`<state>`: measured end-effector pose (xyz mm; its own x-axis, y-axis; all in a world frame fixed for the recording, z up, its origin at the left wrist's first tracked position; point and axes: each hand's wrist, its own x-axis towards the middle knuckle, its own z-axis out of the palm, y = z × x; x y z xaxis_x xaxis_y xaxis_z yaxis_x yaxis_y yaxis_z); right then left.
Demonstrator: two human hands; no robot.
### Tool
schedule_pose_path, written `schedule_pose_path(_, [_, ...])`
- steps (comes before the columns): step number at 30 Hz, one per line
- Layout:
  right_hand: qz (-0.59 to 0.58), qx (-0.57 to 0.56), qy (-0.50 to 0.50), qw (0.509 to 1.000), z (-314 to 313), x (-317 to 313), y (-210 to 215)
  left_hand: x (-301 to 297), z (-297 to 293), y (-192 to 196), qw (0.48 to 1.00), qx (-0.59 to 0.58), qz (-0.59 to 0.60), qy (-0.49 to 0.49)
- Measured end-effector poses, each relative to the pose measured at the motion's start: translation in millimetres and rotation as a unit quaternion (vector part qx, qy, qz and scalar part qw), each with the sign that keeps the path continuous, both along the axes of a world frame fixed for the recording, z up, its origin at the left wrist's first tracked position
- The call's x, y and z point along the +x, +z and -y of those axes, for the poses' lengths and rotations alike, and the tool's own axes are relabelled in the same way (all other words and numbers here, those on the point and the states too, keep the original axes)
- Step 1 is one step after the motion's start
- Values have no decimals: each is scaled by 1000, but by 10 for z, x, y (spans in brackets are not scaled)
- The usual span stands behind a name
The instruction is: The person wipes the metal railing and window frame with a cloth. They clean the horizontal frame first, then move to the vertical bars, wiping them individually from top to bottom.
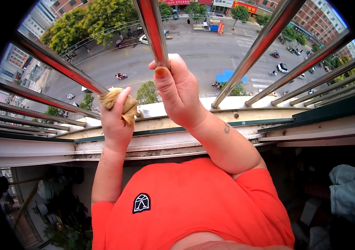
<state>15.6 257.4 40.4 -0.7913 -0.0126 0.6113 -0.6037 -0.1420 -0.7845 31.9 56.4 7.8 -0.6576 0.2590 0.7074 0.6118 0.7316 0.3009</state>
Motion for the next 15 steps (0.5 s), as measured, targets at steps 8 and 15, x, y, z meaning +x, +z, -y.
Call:
schedule_pose_path(8, [-16, 15, -34, 999, -37, -21, -13, -371, -94, 1568, 968, 123, -211, -50])
schedule_pose_path(15, [-33, 23, -34, 999, 3, -22, -15, -416, -97, 1712, 941, 150, -235, 192])
